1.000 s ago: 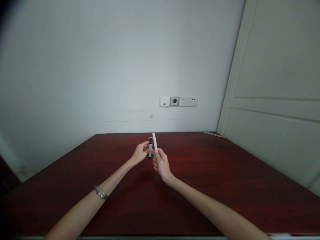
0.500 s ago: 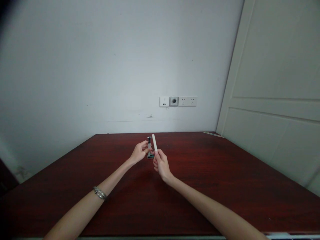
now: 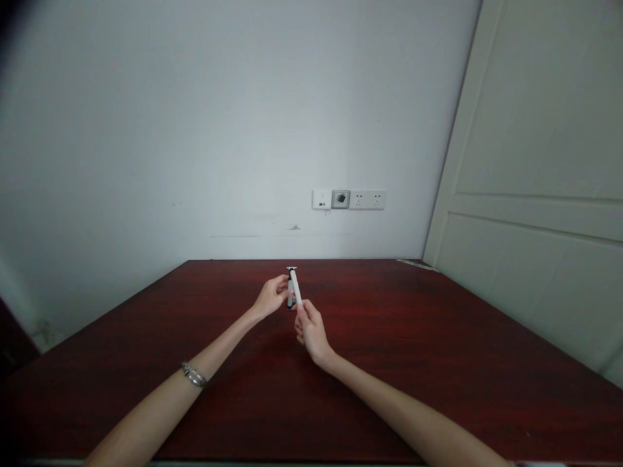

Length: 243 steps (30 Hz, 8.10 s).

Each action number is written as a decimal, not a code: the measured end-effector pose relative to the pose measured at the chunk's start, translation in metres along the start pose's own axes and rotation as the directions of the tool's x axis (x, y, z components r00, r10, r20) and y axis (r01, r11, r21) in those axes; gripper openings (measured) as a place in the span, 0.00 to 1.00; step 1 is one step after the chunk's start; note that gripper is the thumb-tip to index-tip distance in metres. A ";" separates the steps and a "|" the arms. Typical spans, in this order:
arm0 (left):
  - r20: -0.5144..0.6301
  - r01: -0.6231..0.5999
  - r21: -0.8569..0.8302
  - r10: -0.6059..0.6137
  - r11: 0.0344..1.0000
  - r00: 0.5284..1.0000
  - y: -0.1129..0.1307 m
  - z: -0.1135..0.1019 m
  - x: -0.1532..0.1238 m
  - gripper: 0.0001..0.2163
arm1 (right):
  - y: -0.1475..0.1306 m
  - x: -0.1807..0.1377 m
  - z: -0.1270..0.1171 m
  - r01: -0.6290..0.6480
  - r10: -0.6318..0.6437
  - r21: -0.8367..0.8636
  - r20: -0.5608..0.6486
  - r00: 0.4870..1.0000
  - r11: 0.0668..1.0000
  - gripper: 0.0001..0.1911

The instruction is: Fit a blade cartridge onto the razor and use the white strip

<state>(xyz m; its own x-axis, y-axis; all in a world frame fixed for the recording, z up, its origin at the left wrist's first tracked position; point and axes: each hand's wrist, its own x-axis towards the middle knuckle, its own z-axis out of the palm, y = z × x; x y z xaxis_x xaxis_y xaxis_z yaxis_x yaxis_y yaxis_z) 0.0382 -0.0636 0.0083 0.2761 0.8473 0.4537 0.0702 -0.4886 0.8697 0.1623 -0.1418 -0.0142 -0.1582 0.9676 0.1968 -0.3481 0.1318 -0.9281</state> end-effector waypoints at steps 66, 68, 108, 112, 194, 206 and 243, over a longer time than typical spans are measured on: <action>-0.012 -0.075 0.106 0.076 0.992 0.997 -0.001 -0.002 -0.002 0.08 | 0.002 -0.009 0.006 0.035 -0.029 -0.112 0.058 0.998 0.993 0.15; -0.001 -0.123 0.172 0.125 0.977 0.992 0.002 -0.005 -0.003 0.08 | -0.015 -0.004 0.003 0.152 -0.143 -0.152 0.069 0.987 0.977 0.14; 0.026 -0.292 0.460 0.316 0.838 0.948 0.003 -0.017 -0.007 0.13 | -0.114 0.028 -0.040 0.566 -0.232 -0.652 0.529 0.816 0.505 0.15; 0.030 -0.283 0.468 0.305 0.837 0.952 0.001 -0.017 -0.007 0.12 | -0.109 0.030 -0.044 0.562 -0.271 -0.706 0.492 0.827 0.431 0.17; -0.007 0.133 -0.060 -0.133 0.989 0.991 -0.005 -0.008 -0.001 0.10 | -0.044 0.022 -0.022 0.417 -0.413 -0.643 0.169 0.895 0.642 0.23; -0.165 -0.016 0.350 0.079 0.936 0.983 0.000 -0.014 -0.002 0.10 | -0.040 0.029 -0.039 0.426 -0.414 -0.654 0.185 0.891 0.625 0.24; 0.076 -0.063 0.039 0.060 0.997 0.995 -0.006 -0.015 -0.005 0.08 | -0.071 0.043 -0.056 0.545 -0.446 -0.826 0.438 0.781 0.143 0.14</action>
<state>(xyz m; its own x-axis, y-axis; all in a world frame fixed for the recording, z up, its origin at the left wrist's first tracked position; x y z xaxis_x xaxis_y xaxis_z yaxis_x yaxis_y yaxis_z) 0.0226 -0.0617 0.0041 0.3515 0.7983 0.4891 0.0903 -0.5489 0.8310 0.2317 -0.0975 0.0424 -0.3732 0.6022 0.7057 0.6268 0.7245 -0.2867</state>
